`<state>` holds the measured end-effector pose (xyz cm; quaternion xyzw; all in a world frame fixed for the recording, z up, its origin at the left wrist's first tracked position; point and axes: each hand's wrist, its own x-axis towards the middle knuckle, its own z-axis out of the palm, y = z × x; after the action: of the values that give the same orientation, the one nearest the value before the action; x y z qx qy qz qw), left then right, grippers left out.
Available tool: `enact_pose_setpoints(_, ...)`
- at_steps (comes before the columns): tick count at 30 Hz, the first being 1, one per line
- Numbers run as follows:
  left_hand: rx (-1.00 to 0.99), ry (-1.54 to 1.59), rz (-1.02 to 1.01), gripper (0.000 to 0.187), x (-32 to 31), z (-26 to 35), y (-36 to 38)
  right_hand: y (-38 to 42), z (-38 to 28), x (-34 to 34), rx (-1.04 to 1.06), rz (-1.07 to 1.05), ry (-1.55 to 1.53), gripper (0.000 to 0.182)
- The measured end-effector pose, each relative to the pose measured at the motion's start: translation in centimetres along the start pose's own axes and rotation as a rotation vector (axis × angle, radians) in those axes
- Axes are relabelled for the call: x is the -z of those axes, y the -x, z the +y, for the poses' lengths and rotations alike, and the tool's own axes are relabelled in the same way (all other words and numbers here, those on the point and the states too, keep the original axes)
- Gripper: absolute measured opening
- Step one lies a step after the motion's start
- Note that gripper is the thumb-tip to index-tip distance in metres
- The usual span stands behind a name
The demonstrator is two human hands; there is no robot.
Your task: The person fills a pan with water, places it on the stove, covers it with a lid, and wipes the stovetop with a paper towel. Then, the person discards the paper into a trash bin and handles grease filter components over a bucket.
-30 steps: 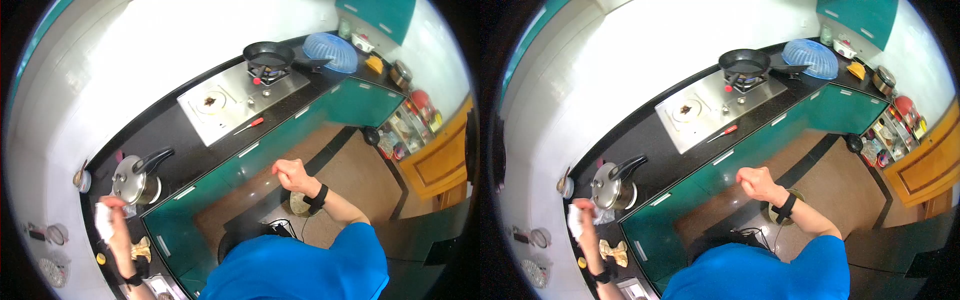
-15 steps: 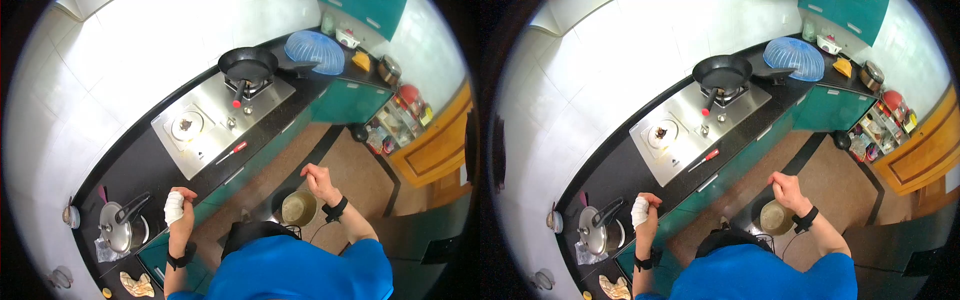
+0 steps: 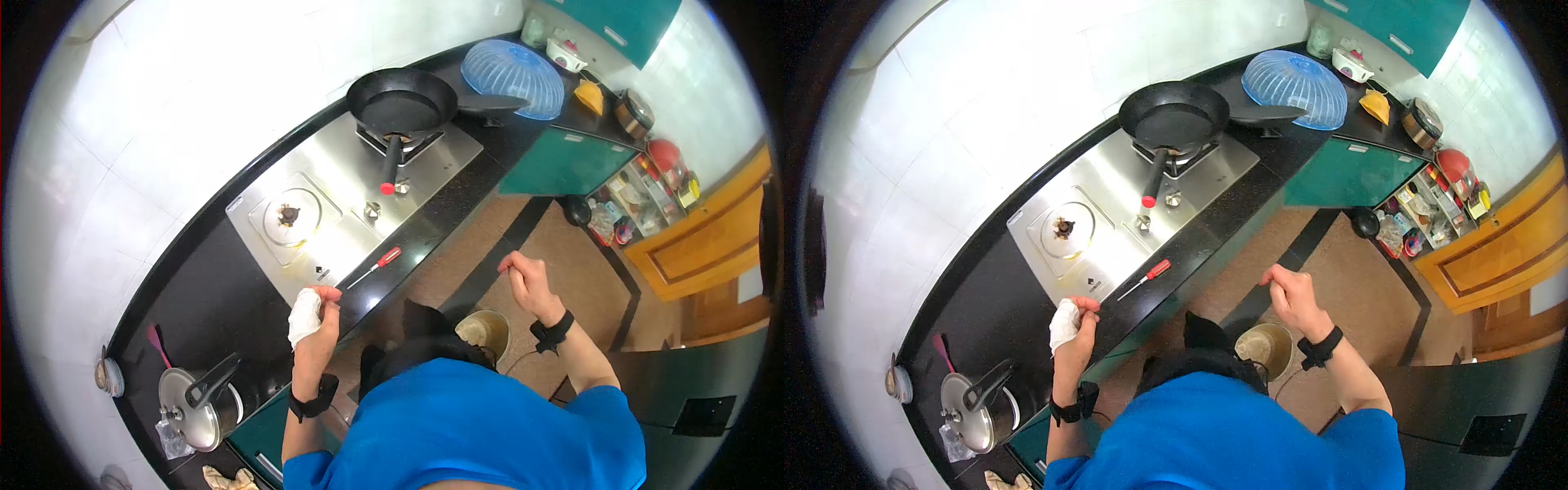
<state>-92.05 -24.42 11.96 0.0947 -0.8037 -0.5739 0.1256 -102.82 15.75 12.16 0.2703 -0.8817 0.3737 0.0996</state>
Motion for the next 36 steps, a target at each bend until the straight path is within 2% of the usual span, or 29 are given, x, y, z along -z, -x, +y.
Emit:
enact_pose_setpoints(3, 0.029, -0.005, -0.109, 0.013, -3.3, 0.2, -0.8, -2.1, 2.1, 0.6, -0.029, 0.004, -0.036, 0.016)
enact_pose_setpoints(5, 0.109, -0.034, -0.192, 0.014, -6.0, 1.3, -1.7, -4.1, 4.0, 1.1, -0.123, 0.02, -0.157, 0.018)
enact_pose_setpoints(10, 0.043, -0.002, -0.311, 0.019, -14.7, 5.1, -6.6, -9.9, 14.2, 1.4, -0.171, 0.153, -0.312, 0.028)
enact_pose_setpoints(12, 0.029, 0.026, -0.375, 0.019, -19.3, 6.2, -10.0, -13.0, 19.1, 2.8, -0.358, 0.121, -0.58, 0.038)
enact_pose_setpoints(13, 0.008, 0.037, -0.401, 0.02, -21.9, 6.6, -11.9, -14.7, 21.8, 3.7, -0.344, 0.112, -0.585, 0.038)
enact_pose_setpoints(15, 0.034, 0.056, -0.385, 0.02, -28.0, 7.4, -16.0, -17.9, 27.3, 5.5, -0.501, 0.018, -0.782, 0.039)
enact_pose_setpoints(19, 0.053, 0.073, -0.297, 0.016, -40.1, 6.9, -24.8, -23.2, 38.8, 6.8, -0.589, -0.055, -0.923, 0.03)
enact_pose_setpoints(21, 0.141, 0.029, -0.285, 0.018, -45.1, 6.9, -29.0, -25.9, 44.2, 5.7, -0.315, -0.043, -0.399, 0.026)
enact_pose_setpoints(23, 0.184, 0.046, -0.238, 0.021, -49.8, 4.2, -33.1, -28.5, 46.8, 5.7, -0.38, -0.086, -0.383, 0.031)
enact_pose_setpoints(25, 0.207, 0.053, -0.183, 0.024, -53.1, 2.4, -36.9, -31.0, 50.1, 3.8, -0.419, 0.0, -0.32, 0.034)
enact_pose_setpoints(27, -0.101, -0.224, -0.014, 0.028, -56.2, 1.3, -40.0, -33.1, 52.0, 2.9, -0.35, 0.016, -0.233, 0.037)
enact_pose_setpoints(28, -0.096, -0.228, -0.013, 0.028, -57.5, 0.3, -41.8, -34.1, 52.5, 2.7, -0.415, -0.01, -0.21, 0.039)
enact_pose_setpoints(29, -0.233, -0.3, -0.057, 0.033, -58.8, -0.8, -43.1, -34.7, 53.1, 2.5, -0.483, -0.039, -0.182, 0.04)
enact_pose_setpoints(30, -0.366, -0.371, -0.105, 0.037, -59.9, -1.8, -43.8, -34.9, 54.5, 2.2, -0.429, -0.091, -0.229, 0.042)
enact_pose_setpoints(31, -0.353, -0.368, -0.111, 0.037, -61.0, -2.3, -44.0, -34.6, 56.8, 0.9, -0.44, -0.101, -0.228, 0.042)
enact_pose_setpoints(33, -0.258, -0.585, -0.067, 0.048, -62.9, -2.8, -45.3, -34.8, 61.3, -1.6, -0.097, -0.014, -0.221, 0.04)
enact_pose_setpoints(34, -0.114, -0.598, -0.26, 0.06, -63.4, -3.3, -46.1, -35.1, 60.7, -0.9, -0.094, -0.028, -0.218, 0.04)
enact_pose_setpoints(36, -0.138, -0.594, -0.282, 0.058, -65.6, -7.2, -46.8, -34.9, 58.7, 0.9, -0.086, 0.007, -0.225, 0.043)
